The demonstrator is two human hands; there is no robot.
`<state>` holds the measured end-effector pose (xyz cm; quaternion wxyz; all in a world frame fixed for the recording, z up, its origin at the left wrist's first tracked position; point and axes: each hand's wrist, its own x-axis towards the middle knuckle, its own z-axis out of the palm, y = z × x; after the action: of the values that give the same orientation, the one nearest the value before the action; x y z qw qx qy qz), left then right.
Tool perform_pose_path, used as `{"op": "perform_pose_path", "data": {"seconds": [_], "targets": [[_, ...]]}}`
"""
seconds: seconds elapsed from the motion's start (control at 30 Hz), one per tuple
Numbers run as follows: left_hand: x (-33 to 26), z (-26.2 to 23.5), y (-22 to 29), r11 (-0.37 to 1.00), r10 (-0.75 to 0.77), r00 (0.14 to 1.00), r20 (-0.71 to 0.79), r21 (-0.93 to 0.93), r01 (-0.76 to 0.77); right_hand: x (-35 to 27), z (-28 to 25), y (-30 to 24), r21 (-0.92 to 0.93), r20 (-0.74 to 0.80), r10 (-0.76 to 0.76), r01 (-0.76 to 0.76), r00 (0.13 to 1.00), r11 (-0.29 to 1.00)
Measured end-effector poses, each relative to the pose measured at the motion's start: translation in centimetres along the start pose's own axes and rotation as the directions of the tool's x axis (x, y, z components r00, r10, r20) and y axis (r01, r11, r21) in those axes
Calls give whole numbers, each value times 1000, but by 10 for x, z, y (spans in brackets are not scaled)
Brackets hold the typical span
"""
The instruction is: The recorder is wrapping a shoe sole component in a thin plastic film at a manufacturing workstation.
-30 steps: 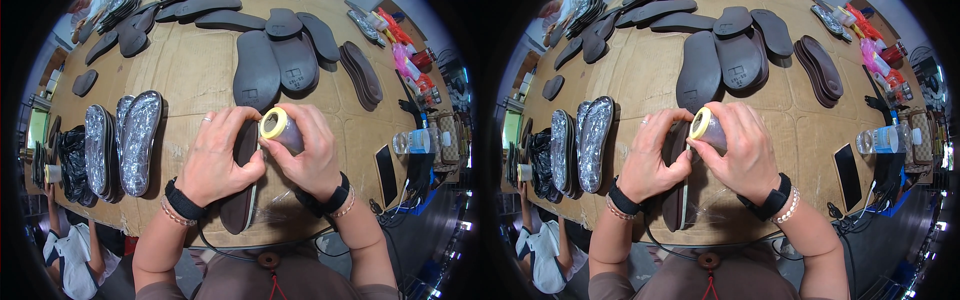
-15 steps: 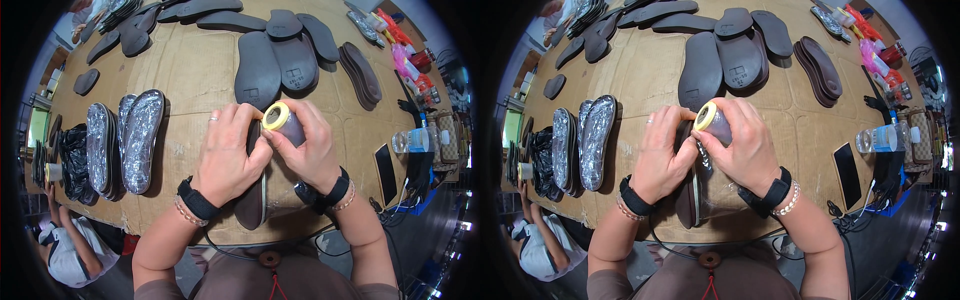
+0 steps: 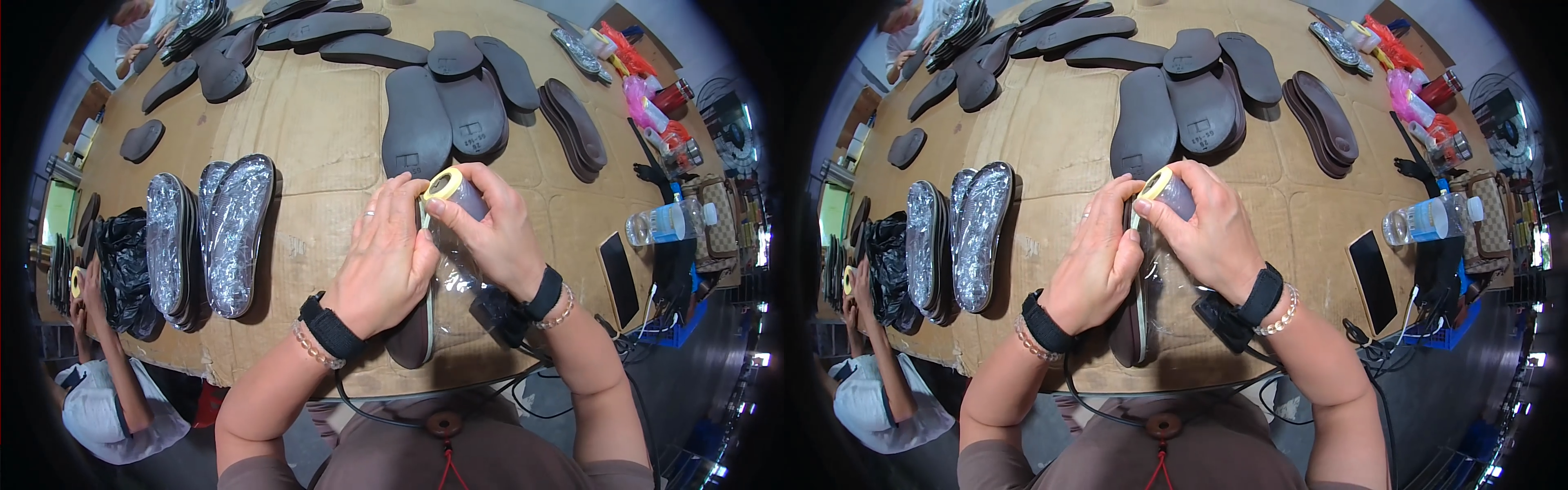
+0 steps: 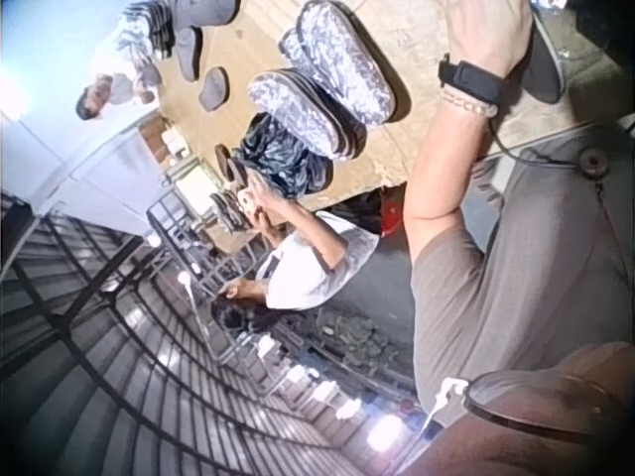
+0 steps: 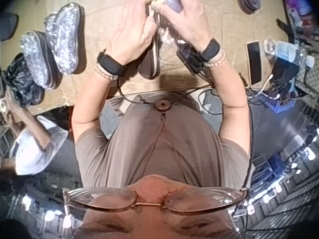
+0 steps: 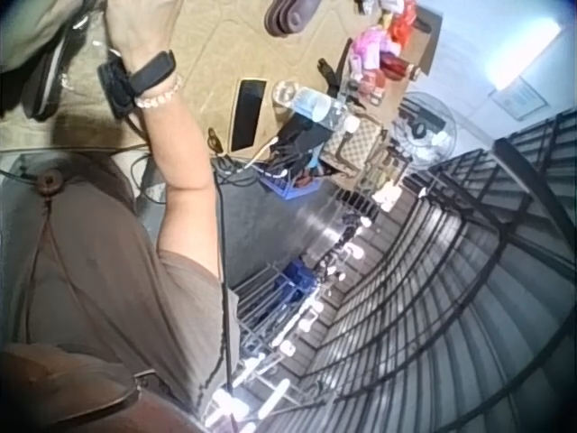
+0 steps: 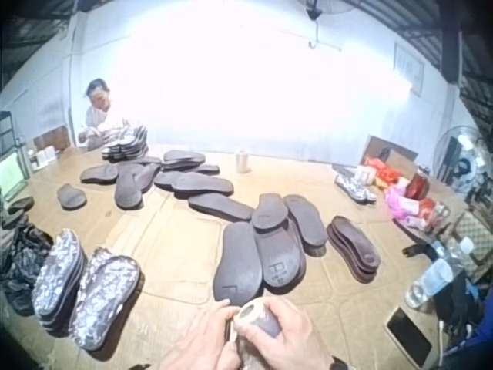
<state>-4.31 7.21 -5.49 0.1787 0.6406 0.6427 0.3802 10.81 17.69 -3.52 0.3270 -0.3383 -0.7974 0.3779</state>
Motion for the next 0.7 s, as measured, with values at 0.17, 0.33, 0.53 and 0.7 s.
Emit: {"op": "perform_pose_path", "data": {"seconds": [0.17, 0.33, 0.53, 0.7], "targets": [[-1, 0, 2, 999, 32, 999, -8, -19, -32, 6, 1, 13, 37, -28, 5, -3, 1000, 999], [-6, 2, 6, 1000, 25, 1000, 9, -7, -25, 38, -57, 56, 462, -261, 299, -153, 918, 873], [-6, 2, 4, 998, 35, 999, -5, -58, -35, 51, -145, 120, 602, -527, 449, -56, 721, 796], [-6, -6, 9, 998, -25, 998, 60, -49, 28, 41, -202, 147, -392, -446, 421, -595, 790, 702]]}}
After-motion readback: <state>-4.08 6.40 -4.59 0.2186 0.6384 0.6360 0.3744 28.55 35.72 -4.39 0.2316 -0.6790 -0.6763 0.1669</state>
